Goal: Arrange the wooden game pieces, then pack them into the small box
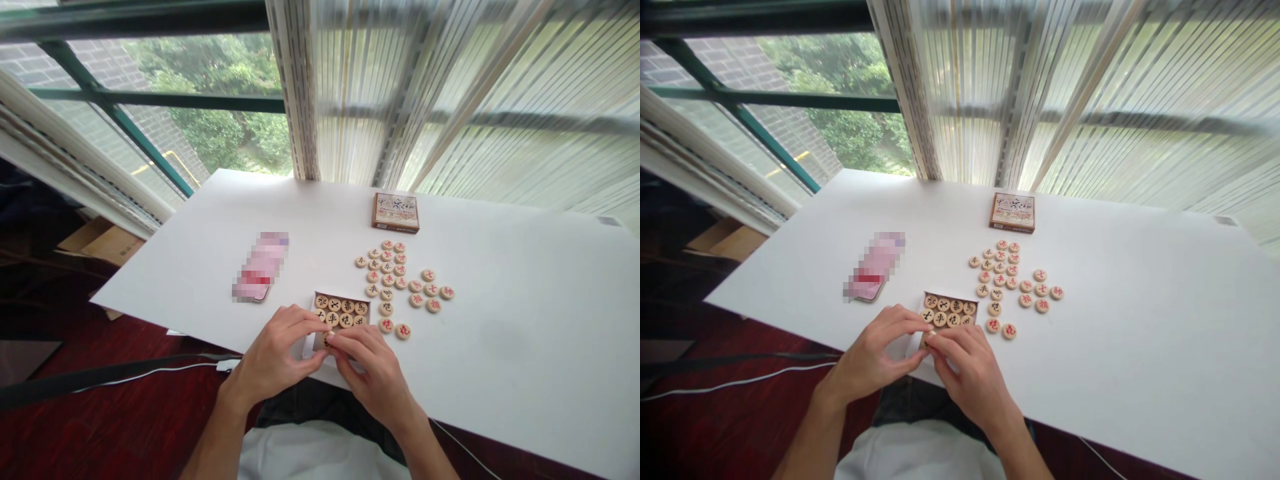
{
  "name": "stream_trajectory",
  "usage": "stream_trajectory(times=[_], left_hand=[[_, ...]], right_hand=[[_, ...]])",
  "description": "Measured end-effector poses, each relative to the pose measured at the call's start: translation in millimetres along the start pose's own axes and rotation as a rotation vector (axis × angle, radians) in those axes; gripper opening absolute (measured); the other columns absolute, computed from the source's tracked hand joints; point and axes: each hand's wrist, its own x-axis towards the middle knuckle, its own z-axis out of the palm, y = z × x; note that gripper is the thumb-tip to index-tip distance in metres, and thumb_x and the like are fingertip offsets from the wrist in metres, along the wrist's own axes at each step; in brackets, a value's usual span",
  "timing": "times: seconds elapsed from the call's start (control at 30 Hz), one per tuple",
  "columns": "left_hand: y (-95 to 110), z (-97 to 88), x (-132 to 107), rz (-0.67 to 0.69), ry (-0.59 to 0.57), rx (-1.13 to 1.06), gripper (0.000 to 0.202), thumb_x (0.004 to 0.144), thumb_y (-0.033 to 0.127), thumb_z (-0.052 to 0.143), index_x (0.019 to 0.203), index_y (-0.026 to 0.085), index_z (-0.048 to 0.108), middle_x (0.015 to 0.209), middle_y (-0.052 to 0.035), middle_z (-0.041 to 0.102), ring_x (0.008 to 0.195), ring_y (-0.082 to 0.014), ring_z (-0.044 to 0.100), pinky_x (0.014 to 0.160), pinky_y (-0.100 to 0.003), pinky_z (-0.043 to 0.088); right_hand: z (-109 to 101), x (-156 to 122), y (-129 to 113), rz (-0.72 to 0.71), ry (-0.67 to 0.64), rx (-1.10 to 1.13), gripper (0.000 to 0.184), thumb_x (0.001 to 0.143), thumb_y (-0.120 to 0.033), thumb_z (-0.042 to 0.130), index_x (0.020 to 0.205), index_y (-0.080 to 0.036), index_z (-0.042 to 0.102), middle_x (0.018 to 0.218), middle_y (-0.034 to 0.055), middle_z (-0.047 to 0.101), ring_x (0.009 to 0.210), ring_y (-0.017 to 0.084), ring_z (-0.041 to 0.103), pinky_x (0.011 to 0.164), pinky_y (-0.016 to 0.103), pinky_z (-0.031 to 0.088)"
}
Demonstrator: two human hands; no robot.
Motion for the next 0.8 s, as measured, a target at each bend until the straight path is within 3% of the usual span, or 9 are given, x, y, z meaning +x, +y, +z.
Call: stream_trajectory(times=[0.37,0.8], left_hand=[[-0.3,-6.2,1.2,-0.024,-0.008,0.167,0.03,0.084,0.016,0.067,0.112,0.026,0.065,0.106,-0.0038,0.067,0.1,-0.0217,0.06,0.091,-0.039,0.044],[7.8,-6.8,8.1,-0.09,-0.066,0.349,0.027,0.082,0.018,0.07,0.108,0.028,0.069,0.134,-0.005,0.053,0.125,-0.029,0.048,0.109,-0.049,0.041]], right_hand=[[0.6,0.6,-2.0,0.07,-0.009,-0.056,0.023,0.094,-0.014,0.058,0.113,-0.026,0.066,0.101,0.0056,0.069,0.092,0.021,0.063,0.083,0.039,0.051],[2.5,-1.1,-0.3,0.062,-0.086,-0.208,0.037,0.09,-0.005,0.055,0.117,-0.028,0.066,0.114,0.0058,0.067,0.109,0.026,0.055,0.095,0.048,0.044]])
